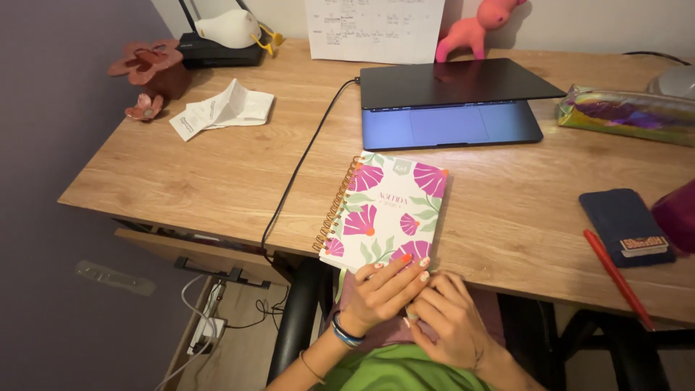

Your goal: The person organizes a desk by placing a calendar on the wall, then puts a notebook, a mousepad, and a second notebook into a drawer. They fold a small paper and place it on the desk, then move a water bottle and a pencil case to the right side of the desk.

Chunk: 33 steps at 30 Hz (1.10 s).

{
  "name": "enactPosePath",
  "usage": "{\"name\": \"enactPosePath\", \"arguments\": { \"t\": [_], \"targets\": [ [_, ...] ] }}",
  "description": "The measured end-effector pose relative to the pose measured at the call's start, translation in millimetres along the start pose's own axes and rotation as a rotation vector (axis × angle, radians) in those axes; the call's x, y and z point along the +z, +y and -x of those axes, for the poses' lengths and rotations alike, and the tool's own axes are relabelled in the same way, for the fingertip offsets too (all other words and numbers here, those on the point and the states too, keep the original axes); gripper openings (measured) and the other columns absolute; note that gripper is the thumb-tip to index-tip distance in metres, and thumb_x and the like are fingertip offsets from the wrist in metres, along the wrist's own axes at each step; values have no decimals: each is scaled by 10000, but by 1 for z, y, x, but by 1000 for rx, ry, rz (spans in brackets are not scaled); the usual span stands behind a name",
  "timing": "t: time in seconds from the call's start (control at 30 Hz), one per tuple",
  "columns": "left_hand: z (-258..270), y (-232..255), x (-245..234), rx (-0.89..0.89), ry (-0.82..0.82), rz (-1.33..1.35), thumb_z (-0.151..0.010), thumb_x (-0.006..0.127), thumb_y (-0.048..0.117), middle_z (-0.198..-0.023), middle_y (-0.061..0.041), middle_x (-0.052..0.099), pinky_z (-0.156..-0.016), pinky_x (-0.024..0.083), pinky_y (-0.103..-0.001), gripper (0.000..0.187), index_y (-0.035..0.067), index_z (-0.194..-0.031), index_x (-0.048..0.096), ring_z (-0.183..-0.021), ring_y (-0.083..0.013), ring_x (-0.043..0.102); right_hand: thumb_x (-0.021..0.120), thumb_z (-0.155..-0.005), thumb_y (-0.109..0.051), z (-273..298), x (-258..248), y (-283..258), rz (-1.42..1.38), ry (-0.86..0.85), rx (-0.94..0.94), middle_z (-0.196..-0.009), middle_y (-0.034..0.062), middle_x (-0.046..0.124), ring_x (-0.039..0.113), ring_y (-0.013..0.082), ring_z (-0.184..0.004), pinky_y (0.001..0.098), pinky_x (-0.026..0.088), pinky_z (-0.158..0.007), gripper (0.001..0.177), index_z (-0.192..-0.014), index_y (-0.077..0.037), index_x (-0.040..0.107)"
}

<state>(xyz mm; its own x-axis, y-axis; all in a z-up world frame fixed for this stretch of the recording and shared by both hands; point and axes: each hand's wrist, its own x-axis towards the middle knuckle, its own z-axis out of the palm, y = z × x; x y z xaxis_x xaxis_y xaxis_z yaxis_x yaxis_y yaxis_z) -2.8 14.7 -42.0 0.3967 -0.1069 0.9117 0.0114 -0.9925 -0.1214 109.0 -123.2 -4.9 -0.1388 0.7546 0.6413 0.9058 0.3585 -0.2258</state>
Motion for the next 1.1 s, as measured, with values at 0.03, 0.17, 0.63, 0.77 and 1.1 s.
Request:
{"name": "enactPosePath", "arguments": {
  "t": [0.03,0.17,0.63,0.77,1.1],
  "targets": [
    [2,1,2,-5,-18,-8,-1103,475,152,-1234,3,764,-942,348,-296,237,169,-1068,709,-1121,-158,736,593,-915,-149,-1,0,-3,-6,37,-6,-733,44,547,474,266,-709,451,448,-788,176,-749,-102,561],
    [7,5,7,-29,22,-13,-1094,497,143,-1201,17,777,-1022,332,-312,226,169,-1044,715,-1103,-161,748,612,-891,-134,-10,-5,-10,-19,107,25,-695,53,518,509,262,-657,389,440,-665,185,-722,-97,549],
    [7,-8,-18,-94,-32,379,-1017,622,-9,-1159,-159,760,-936,463,-356,73,-8,-978,684,-1053,-302,766,604,-980,-71,-2,-20,19,-73,-170,-161,-888,79,662,618,254,-755,355,516,-642,116,-1028,-18,695],
    [7,-21,-29,-53,-66,441,-1025,607,7,-1157,-178,752,-929,553,-413,119,-12,-1033,724,-1051,-319,761,616,-1011,-91,-4,-35,34,-33,-174,-311,-981,96,697,651,234,-783,329,516,-641,102,-991,-61,711],
    [-11,-26,-29,-5,-40,460,-1010,603,-3,-1058,-176,772,-883,616,-358,162,-28,-999,763,-998,-276,780,623,-1064,-316,-11,-28,18,109,-256,-247,-738,-5,551,560,190,-688,321,454,-604,371,-735,-157,555]
  ]
}}
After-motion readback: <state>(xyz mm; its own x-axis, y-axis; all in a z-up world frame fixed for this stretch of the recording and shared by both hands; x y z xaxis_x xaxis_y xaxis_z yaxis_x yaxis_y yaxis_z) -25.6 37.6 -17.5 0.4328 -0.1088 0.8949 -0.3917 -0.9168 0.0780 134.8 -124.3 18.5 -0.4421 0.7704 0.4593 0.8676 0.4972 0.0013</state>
